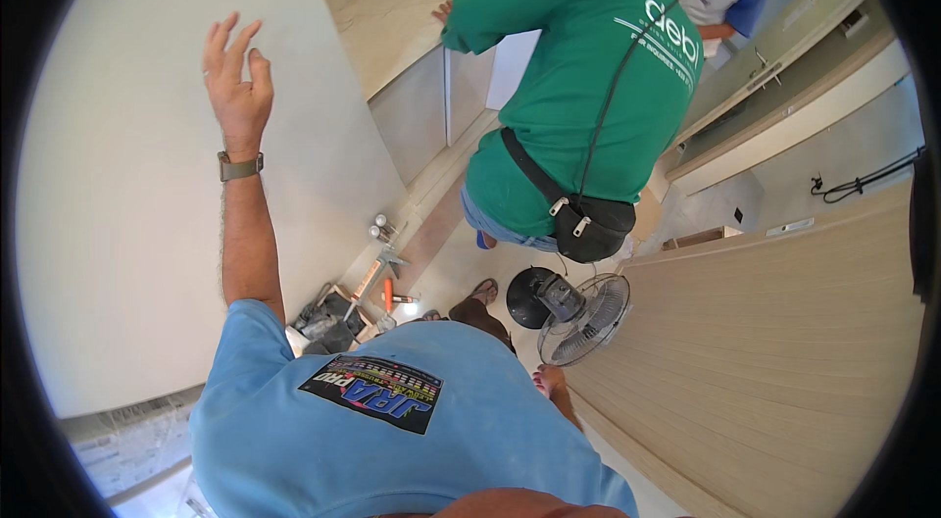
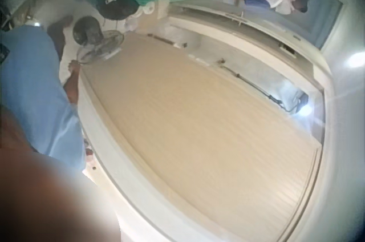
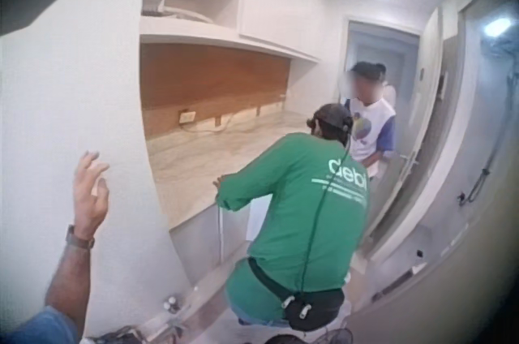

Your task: The person sits on the floor and applies a white trim strip to the edge of a cabinet door, then wipes the surface with a cloth. The person later picks up a cardboard piece and places it into the cabinet.

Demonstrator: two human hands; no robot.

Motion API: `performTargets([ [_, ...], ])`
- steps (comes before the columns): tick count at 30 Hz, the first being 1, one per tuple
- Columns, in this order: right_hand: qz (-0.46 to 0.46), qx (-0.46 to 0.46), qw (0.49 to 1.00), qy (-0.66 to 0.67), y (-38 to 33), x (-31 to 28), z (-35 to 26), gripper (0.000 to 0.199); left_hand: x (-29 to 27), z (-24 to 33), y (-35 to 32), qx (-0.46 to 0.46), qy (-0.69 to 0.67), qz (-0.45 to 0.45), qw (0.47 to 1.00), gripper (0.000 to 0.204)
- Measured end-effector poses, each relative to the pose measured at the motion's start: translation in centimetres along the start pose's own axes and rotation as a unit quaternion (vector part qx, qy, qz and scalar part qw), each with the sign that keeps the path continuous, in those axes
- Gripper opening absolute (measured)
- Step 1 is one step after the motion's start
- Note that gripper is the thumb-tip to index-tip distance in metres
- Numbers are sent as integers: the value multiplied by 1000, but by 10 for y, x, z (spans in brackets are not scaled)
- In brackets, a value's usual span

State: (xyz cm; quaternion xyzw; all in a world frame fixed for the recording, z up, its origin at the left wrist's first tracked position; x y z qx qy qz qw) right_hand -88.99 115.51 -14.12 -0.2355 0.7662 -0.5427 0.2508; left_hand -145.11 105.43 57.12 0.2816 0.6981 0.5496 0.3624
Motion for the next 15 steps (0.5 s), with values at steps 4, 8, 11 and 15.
performTargets([
  [4,-12,-42,999,-2,7,-10,-39,17,51,-36,-2,18,58,27,998,37],
  [8,-2,-68,997,-42,21,-18,-90,17,96,-72,-32,44,225,-37,973,39],
  [11,4,-89,995,-38,29,-23,-130,20,110,-94,-51,79,244,-6,966,42],
  [15,56,-93,994,-32,31,-29,-169,22,125,-119,-67,95,316,-18,944,43],
])
Point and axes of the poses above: each hand's wrist, its own y-axis towards the middle knuckle, its own x-axis out of the palm, z = x × y, the point moved 8 cm from there along y, towards the middle knuckle, and after that the axes turned 9 degrees about z, right-handed, at the moved point
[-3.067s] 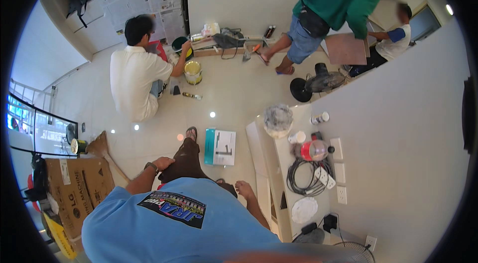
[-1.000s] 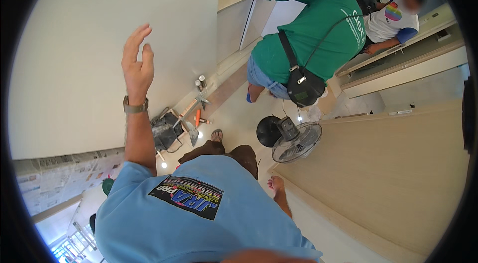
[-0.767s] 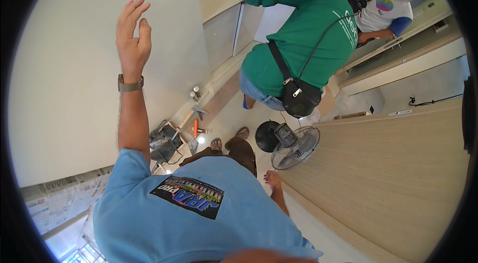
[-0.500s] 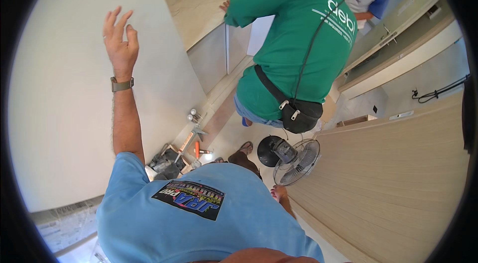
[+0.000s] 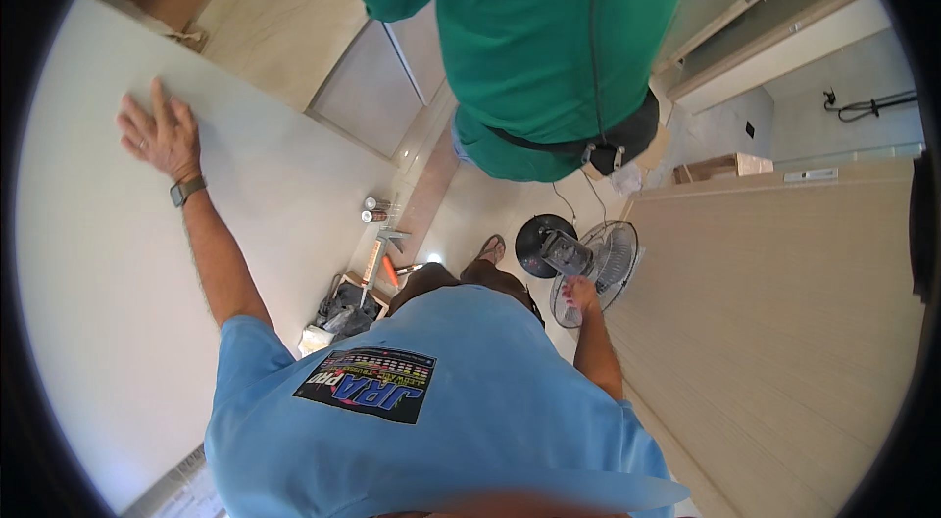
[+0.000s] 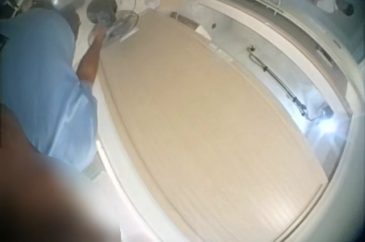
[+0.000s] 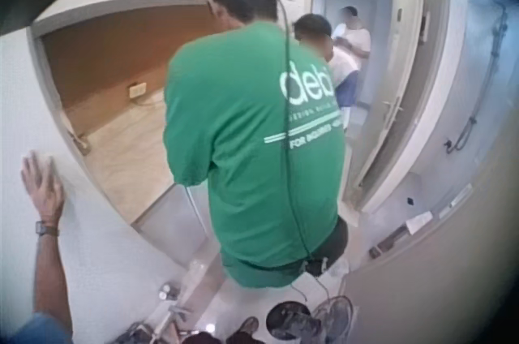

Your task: The person sits on the floor and applies a white trim strip to the edge of a cabinet door, then wipes the surface with a cloth. The person later picks up a cardboard piece and places it into the cabinet.

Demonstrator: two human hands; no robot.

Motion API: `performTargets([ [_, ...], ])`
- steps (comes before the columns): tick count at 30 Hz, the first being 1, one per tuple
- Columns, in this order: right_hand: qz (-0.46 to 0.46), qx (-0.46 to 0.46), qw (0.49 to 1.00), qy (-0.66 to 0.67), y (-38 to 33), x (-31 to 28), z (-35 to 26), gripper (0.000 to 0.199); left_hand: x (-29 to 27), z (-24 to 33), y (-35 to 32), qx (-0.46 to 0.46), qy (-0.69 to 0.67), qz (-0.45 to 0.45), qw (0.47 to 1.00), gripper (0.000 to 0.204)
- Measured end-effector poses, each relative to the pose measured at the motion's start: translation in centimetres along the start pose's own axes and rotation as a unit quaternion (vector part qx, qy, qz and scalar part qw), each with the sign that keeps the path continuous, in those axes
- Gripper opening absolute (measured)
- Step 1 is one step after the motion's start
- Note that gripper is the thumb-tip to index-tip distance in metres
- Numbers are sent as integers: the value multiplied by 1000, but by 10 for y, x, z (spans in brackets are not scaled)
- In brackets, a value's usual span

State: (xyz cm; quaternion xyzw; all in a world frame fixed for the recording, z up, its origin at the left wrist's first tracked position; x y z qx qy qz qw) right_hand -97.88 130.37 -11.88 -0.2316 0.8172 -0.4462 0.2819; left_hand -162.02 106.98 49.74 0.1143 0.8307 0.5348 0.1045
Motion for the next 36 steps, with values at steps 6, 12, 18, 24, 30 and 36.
performTargets([
  [6,23,20,998,62,0,6,-32,21,14,-9,-11,31,153,-53,986,40],
  [12,21,36,999,19,-2,2,-49,25,16,-15,-17,-19,51,-10,998,36],
  [18,44,40,998,18,2,-2,-76,27,11,-1,-5,-53,-13,23,998,35],
  [24,57,23,993,100,23,6,-107,25,6,74,1,-142,-208,3,968,35],
  [30,95,55,989,104,63,-15,-129,23,24,235,-106,-191,-487,-314,793,24],
  [36,65,104,988,96,114,-52,-147,22,2,336,-314,-346,-400,-722,447,22],
])
Point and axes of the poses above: each hand's wrist, its own y-axis towards the middle knuckle, its own x-axis out of the palm, z = x × y, the point moved 8 cm from there along y, towards the middle knuckle, and after that the axes turned 9 degrees about z, right-handed, at the moved point
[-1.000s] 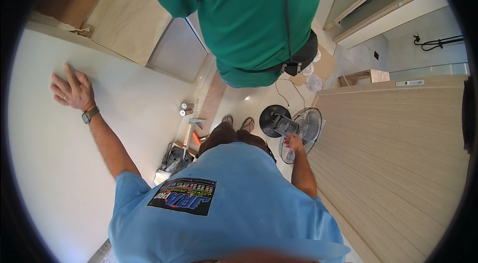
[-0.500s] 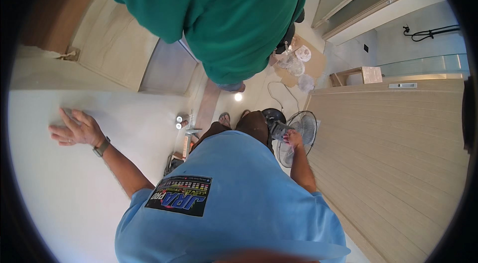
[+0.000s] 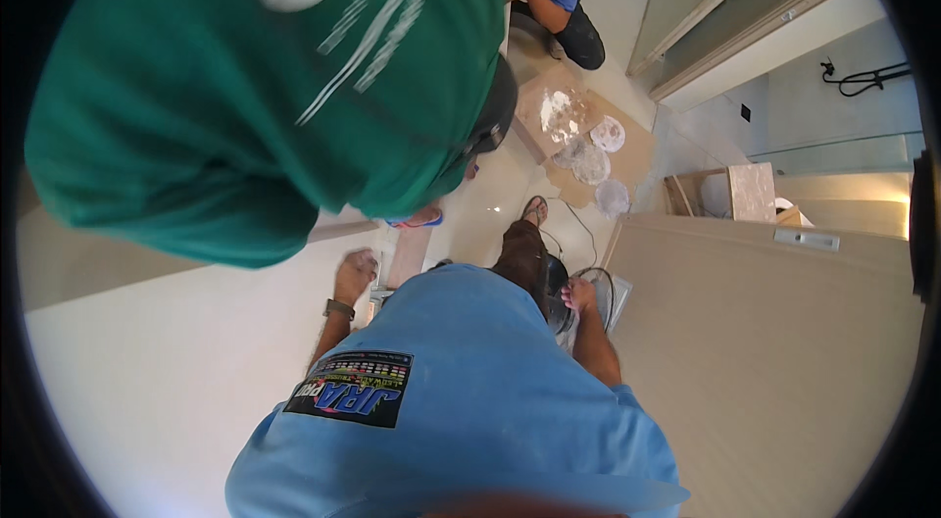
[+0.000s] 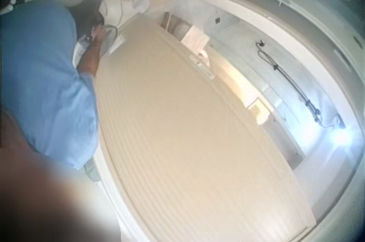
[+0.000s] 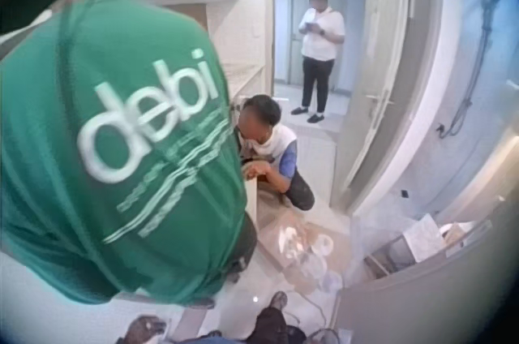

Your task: The person sits on the floor and applies a white trim strip to the edge of a cabinet door, then wipes the surface with a cloth. The person later picks up a cardboard piece and places it into the cabinet.

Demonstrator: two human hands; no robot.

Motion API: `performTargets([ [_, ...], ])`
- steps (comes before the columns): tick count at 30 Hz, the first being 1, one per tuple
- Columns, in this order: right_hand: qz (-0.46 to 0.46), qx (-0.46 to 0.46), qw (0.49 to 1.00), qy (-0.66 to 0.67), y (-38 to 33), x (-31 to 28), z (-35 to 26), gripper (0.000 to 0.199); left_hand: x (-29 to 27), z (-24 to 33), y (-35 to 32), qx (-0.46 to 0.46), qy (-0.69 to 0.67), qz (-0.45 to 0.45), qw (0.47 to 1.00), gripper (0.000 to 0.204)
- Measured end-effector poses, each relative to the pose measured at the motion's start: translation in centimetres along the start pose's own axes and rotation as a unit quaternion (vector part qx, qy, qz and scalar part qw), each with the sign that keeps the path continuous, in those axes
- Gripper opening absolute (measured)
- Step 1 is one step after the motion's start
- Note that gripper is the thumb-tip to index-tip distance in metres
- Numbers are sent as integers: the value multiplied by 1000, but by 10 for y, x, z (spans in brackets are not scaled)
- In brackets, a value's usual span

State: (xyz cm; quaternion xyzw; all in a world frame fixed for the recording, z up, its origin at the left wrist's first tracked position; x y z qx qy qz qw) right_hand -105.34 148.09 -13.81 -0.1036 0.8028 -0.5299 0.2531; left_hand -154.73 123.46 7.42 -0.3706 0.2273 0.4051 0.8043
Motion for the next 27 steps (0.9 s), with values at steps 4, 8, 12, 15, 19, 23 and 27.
performTargets([
  [4,-94,25,993,-69,47,-32,-23,19,93,-36,2,108,248,-237,933,30],
  [8,-152,-98,975,-125,98,-72,-97,17,137,-8,13,213,292,-237,902,33],
  [12,-70,-115,987,-91,121,-114,-172,18,156,11,17,-63,123,-200,970,36],
  [15,-67,-160,974,-145,123,-116,-226,18,157,34,22,-53,62,-119,990,37],
  [19,-48,-120,986,-101,133,-103,-269,23,171,16,31,-121,33,-138,982,34],
  [23,-45,-123,989,-72,135,-84,-303,28,205,51,37,183,281,-245,910,42],
  [27,-48,-91,992,-71,145,-73,-326,32,216,85,51,-40,10,-233,972,41],
])
Point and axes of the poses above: each hand's wrist, its own y-axis towards the middle knuckle, its own x-axis out of the palm, z = x × y, the point moved 8 cm from there along y, towards the middle knuckle, and after that the axes turned 9 degrees about z, right-handed, at the moved point
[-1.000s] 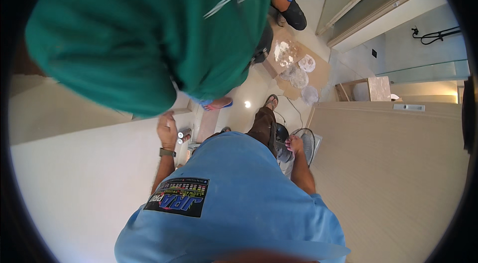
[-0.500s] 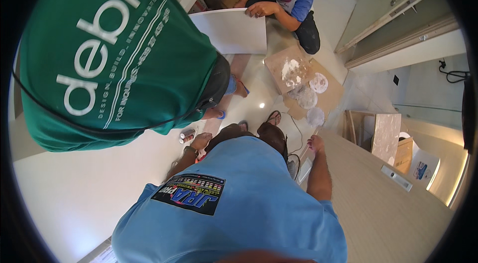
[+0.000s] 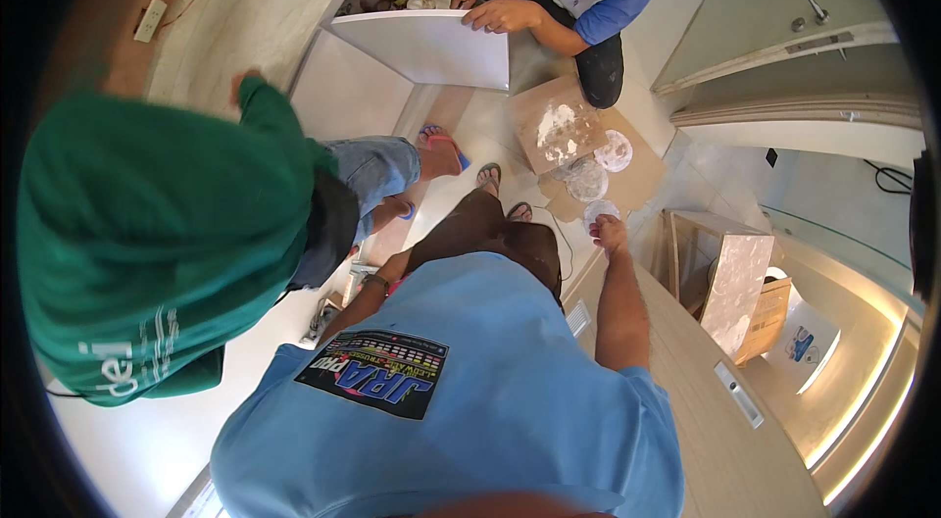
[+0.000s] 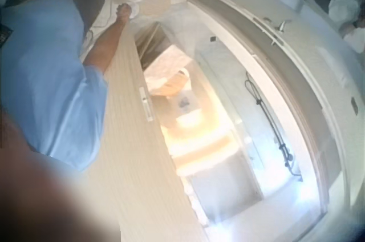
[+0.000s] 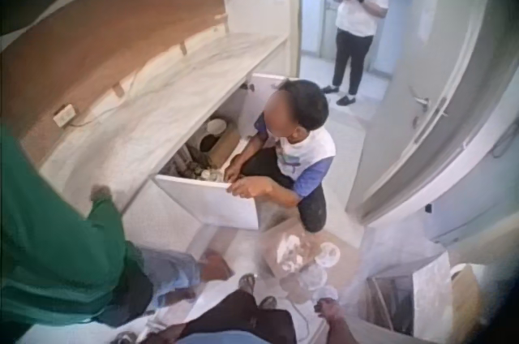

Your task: The person sits on the floor and applies a white trim strip to the edge of a cabinet door, then wipes the surface with a cloth. The person later picks up a cardboard piece and places it into the cabinet.

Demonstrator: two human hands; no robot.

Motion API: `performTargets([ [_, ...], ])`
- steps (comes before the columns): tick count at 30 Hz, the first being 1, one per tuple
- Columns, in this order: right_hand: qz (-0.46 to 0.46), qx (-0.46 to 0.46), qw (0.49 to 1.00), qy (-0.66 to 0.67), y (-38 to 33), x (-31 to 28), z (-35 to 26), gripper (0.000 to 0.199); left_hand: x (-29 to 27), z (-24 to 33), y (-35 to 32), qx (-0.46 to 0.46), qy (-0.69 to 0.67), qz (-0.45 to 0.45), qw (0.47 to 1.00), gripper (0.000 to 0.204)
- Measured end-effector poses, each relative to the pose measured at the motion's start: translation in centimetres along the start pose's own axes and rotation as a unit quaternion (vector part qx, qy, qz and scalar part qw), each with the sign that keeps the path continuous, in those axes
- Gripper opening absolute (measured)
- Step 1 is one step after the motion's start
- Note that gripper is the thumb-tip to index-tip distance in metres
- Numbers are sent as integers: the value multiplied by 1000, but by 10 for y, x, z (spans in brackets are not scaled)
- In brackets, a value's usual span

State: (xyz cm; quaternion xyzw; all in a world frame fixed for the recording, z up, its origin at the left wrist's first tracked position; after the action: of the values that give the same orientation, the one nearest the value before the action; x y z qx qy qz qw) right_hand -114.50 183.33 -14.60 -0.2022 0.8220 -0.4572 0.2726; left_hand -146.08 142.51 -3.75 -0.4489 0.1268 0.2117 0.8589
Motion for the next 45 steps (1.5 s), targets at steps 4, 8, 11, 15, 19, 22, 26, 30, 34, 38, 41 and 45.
performTargets([
  [4,-6,16,1000,18,22,16,-12,35,-19,29,7,3,129,0,992,49],
  [8,-21,25,997,68,44,37,-13,36,-1,-14,7,-343,-330,8,879,56],
  [11,-30,17,997,68,68,46,-14,36,17,-7,16,-300,-341,-18,891,62],
  [15,-37,58,996,58,126,63,-1,31,26,10,3,-275,-150,18,950,61],
  [19,-92,66,993,47,207,84,20,16,39,22,-17,-312,-100,55,943,56],
  [22,-46,101,991,69,271,97,37,15,40,34,-20,-307,-47,87,947,53],
  [26,38,96,974,200,343,121,46,23,41,49,-17,-325,-10,105,940,50],
  [30,46,156,958,236,389,146,73,31,43,51,-19,-404,-31,118,907,50],
  [34,17,149,918,366,412,170,81,44,41,51,-18,-404,-7,105,909,51],
  [38,18,124,915,385,408,169,78,46,42,47,-26,-395,-19,98,913,51],
  [41,-18,143,934,327,399,168,71,45,49,41,-33,-404,-51,90,909,52],
  [45,-91,153,924,338,380,176,54,33,54,42,-33,-384,-57,121,914,54],
])
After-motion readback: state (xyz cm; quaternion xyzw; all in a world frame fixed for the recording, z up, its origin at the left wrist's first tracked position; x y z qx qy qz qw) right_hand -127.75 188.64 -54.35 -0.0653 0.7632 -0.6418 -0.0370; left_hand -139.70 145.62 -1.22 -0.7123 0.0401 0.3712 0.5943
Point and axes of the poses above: each hand's wrist, its own y-axis towards the middle knuckle, its own x-axis out of the palm, z = x × y, the point moved 8 cm from there along y, towards the middle knuckle, and after that the axes turned 9 degrees about z, right-handed, at the moved point
